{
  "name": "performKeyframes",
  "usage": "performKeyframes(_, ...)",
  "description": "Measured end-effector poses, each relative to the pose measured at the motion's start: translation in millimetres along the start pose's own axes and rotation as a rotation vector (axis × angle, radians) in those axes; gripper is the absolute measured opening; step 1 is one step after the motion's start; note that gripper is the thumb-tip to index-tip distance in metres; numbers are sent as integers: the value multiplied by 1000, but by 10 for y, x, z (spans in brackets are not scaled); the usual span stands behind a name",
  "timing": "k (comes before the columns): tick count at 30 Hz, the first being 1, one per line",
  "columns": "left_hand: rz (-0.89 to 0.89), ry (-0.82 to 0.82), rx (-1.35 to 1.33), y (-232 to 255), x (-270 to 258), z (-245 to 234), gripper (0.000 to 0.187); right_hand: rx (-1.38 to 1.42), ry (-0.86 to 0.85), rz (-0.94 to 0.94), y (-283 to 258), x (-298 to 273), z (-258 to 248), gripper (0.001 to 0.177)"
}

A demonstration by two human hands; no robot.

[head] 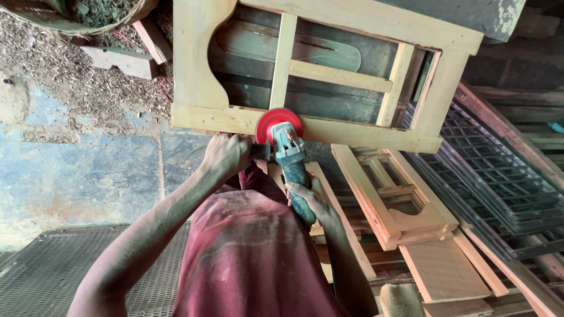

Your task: The person uses an angle grinder with a sanding disc to smooth the edges and surfaces of a wooden frame. They hold the frame with one hand while operating the tool with the other, moving it along the curved and straight sections of the wood.

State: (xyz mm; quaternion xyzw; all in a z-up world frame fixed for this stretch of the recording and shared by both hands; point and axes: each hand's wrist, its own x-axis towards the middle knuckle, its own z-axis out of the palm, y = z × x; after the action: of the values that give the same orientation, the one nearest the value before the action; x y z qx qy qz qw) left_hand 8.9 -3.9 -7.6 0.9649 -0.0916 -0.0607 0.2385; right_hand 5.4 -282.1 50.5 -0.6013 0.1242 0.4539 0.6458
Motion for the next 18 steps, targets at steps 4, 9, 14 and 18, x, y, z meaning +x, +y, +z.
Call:
performKeyframes(4,-45,-129,16,14,115,-1,12,-10,33,17,0,45,-83,39)
performKeyframes(9,-35,-139,1,28,181,-61,17,-30,39,31,-13,82,-137,38)
performKeyframes(14,-46,-199,23,-5,233,-20,14,-9,37,14,-16,133,-145,40)
performKeyframes(18,-21,-188,74,-57,311,27,13,-47,24,-20,-76,209,-178,39)
